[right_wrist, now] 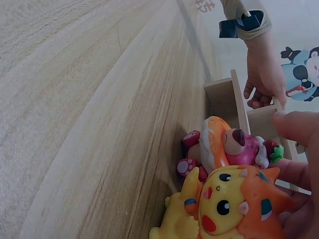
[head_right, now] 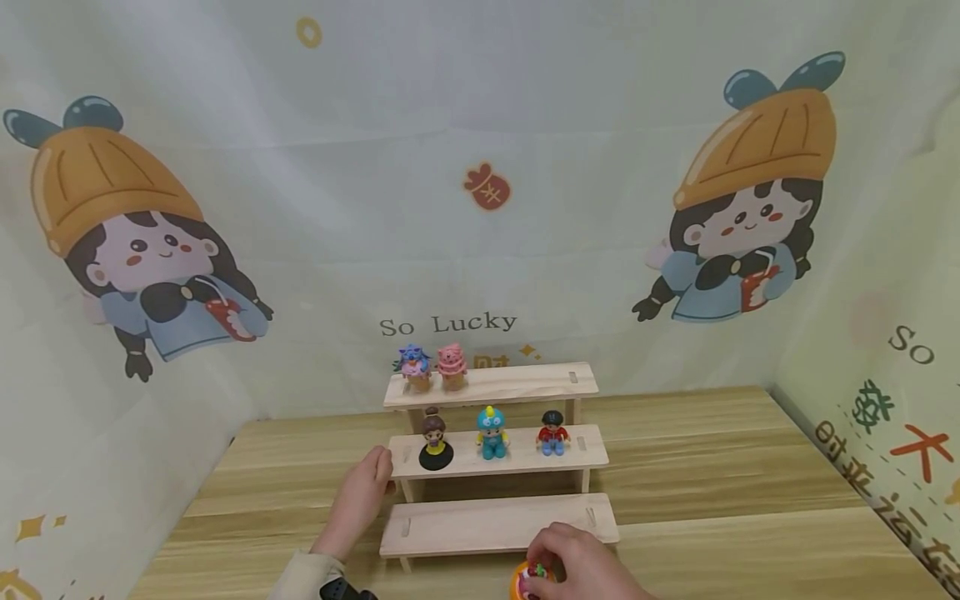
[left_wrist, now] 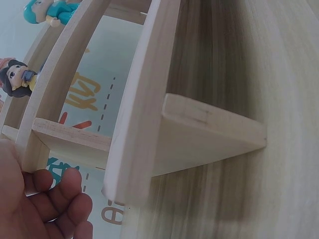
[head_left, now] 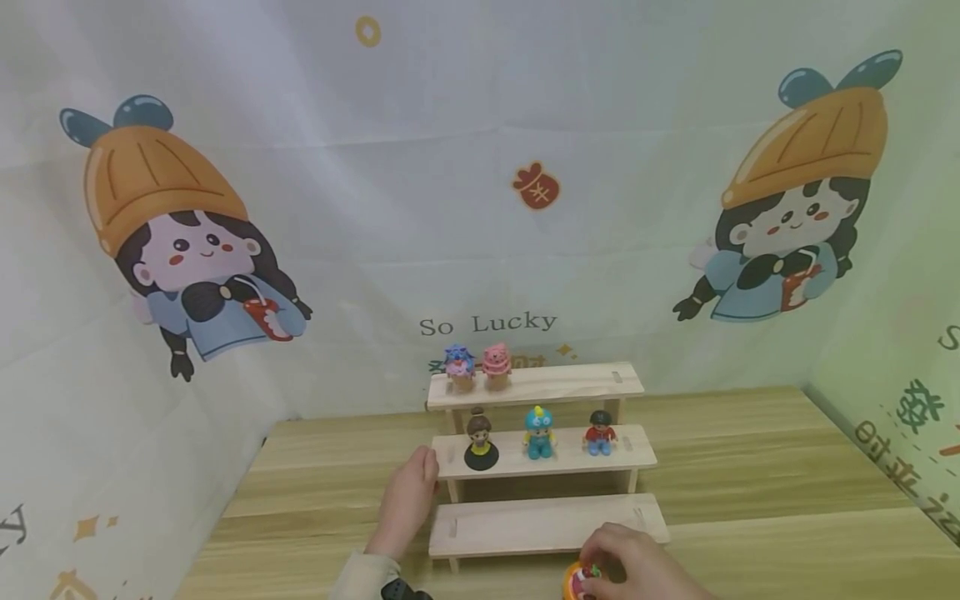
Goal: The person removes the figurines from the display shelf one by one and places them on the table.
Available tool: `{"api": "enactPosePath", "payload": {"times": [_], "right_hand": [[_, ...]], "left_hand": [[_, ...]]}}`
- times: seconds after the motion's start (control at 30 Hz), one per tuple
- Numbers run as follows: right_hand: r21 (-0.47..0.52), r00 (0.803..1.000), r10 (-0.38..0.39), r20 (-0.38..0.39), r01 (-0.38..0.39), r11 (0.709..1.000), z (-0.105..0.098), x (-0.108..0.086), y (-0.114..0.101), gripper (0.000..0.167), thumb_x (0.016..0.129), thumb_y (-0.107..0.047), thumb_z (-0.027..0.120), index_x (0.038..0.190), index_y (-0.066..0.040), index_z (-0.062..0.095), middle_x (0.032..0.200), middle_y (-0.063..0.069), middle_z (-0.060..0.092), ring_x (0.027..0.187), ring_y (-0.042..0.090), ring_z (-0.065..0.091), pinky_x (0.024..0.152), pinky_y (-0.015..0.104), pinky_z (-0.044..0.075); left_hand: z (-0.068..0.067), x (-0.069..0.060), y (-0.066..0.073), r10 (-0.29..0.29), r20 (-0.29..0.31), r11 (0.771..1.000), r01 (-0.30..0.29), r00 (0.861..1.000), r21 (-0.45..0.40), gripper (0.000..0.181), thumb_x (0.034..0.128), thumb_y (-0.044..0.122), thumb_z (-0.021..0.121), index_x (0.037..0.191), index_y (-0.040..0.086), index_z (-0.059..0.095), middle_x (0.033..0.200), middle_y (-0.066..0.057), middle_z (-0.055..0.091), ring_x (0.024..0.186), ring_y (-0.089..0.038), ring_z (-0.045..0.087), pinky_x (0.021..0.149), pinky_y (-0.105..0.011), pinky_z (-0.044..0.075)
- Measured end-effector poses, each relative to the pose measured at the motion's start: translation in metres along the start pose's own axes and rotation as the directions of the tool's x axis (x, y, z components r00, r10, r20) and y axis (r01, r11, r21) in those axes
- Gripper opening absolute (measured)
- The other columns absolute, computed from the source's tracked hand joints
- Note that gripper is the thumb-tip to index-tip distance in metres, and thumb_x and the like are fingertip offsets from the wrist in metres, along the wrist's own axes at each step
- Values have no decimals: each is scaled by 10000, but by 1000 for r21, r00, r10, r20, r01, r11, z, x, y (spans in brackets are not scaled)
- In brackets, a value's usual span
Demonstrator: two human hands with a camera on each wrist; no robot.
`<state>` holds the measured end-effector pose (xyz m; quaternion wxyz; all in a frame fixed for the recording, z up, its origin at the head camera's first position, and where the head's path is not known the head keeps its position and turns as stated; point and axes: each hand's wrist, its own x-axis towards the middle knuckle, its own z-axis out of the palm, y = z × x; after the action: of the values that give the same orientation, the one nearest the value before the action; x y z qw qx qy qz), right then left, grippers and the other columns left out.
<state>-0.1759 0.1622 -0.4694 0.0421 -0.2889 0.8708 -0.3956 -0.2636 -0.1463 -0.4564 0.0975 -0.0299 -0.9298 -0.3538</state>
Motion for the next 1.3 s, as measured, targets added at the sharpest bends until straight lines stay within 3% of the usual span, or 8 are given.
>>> {"api": "enactPosePath", "payload": {"times": [0.37,0.6,0.9,1.3], "right_hand": [[-69,997,77,-2,-77,995,-11,3,-14,241,887,-398,645,964,-169,635,876,-145,584,780,-30,507,694,237,460],[-128,995,-48,-91,36,991,-23,8,-30,208,920,-327,627,959,-123,624,860,-121,600,765,-37,530,660,221,495],[-210,966,-179,-186,139,968,-42,28,-54,132,907,-269,651,926,-139,642,823,-127,610,752,-36,533,653,223,500],[-239,958,-140,-252,79,968,-66,60,-75,61,879,-186,679,886,-133,650,804,-74,635,728,4,564,631,222,504]], "left_hand": [[-1,-1,0,21,-7,1000,-22,1000,-9,286,1034,228,321,858,86,496,657,-47,566,564,-115,459,513,-279,368],[-2,-2,1,4,2,1000,-4,1000,-6,297,1038,249,314,865,88,494,651,-23,547,567,-121,461,519,-286,370],[-3,-1,4,-9,5,1000,9,1000,-17,289,1035,245,320,860,90,489,647,-13,518,564,-132,442,510,-282,356],[-3,-3,3,-11,-3,1000,11,1000,-1,275,1027,234,328,832,100,470,633,-6,512,553,-136,439,508,-280,350]]}}
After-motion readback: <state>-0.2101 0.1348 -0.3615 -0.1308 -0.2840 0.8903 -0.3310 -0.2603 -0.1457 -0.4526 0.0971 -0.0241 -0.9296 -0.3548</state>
